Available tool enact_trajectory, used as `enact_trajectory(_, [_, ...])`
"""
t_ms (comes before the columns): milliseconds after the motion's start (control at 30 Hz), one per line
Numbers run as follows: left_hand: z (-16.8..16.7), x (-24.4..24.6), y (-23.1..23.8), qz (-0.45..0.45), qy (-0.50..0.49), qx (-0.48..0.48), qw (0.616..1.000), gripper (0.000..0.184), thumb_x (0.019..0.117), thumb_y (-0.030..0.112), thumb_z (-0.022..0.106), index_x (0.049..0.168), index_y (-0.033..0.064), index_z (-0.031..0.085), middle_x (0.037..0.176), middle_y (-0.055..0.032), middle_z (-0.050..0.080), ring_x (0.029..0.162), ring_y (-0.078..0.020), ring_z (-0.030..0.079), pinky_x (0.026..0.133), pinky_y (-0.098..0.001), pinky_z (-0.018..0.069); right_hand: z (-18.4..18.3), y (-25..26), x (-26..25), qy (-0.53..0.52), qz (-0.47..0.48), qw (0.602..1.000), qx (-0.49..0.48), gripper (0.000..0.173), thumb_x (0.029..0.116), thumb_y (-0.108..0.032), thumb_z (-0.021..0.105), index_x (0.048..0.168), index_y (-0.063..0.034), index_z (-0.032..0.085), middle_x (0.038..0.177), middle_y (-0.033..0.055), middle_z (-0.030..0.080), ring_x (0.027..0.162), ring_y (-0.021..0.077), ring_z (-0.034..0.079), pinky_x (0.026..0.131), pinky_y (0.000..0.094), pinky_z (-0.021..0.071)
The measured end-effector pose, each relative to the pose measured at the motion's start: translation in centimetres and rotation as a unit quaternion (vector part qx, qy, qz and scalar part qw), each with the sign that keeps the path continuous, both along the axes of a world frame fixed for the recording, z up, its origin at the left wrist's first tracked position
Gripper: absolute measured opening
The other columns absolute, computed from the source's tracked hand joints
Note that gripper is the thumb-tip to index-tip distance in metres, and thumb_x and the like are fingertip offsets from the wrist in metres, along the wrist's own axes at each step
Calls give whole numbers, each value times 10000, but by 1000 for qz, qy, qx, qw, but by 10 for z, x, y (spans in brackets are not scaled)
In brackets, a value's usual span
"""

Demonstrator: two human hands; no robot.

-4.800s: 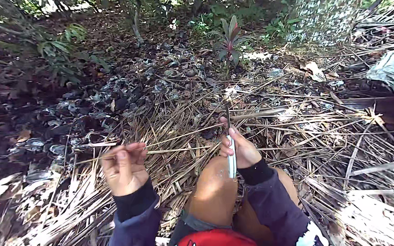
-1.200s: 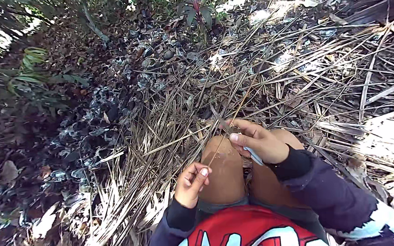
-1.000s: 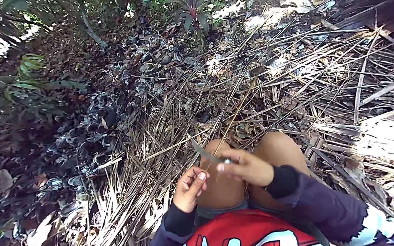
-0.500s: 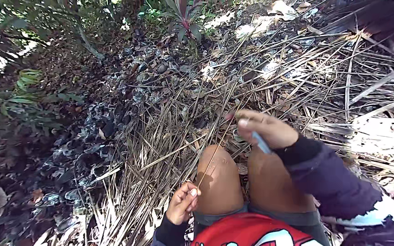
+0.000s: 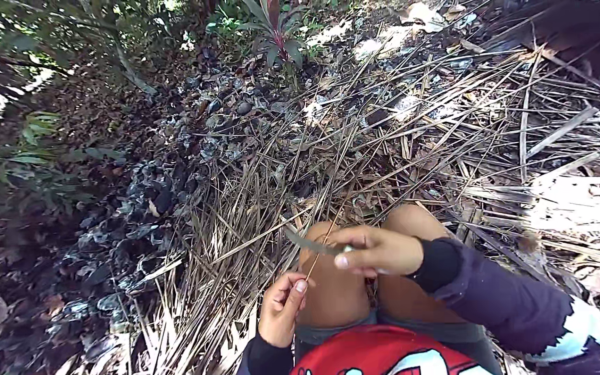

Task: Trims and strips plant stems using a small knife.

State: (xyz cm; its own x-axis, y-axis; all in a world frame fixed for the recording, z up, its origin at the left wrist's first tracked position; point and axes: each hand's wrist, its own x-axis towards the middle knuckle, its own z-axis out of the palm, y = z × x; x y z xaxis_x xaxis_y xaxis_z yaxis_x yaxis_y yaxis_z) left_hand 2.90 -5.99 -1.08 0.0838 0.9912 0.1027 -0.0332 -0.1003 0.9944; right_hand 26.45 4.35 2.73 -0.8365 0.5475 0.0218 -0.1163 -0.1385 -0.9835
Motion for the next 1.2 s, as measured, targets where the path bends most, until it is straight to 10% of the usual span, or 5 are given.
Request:
enact_trajectory(233, [4,-16,-16,-34,-96,-155,983,132,985,309,654,960,219,746,559,178,490,460,88,421,444,-99,357,26,65,72,174,-334,924,70,286,1054,-249,429,1306,-191,553,621,-155,495,483,-28,456,475,146,425])
enact_trajectory(400, [15,-3,-5,-9,-135,-185,973,122,983,237,628,940,196,735,545,172,498,439,73,429,429,-110,365,14,-5,6,17,-140,990,-28,710,1004,-234,537,1616,-190,179,691,-77,543,536,-17,503,513,160,448])
enact_trajectory(700, [19,-10,-12,-82,-148,-183,968,137,993,314,650,957,216,739,561,180,489,458,88,427,437,-96,353,10,25,16,15,-119,993,12,234,1004,-176,505,1163,-83,649,652,-117,530,509,-61,448,480,108,381])
enact_trajectory(967, [12,-9,-10,-47,-97,-175,979,121,991,275,636,940,220,731,558,186,492,454,88,420,437,-98,349,4,-7,-5,-51,-65,996,-28,297,1032,-185,507,1275,-37,593,744,-78,541,555,-36,472,518,138,415])
enact_trajectory(1200, [11,-18,-20,-22,-147,-248,957,151,998,230,594,910,207,714,527,168,473,416,71,410,405,-109,345,14,66,79,65,-431,900,24,358,1072,-235,347,1364,-135,528,612,-154,470,468,-25,437,464,163,425])
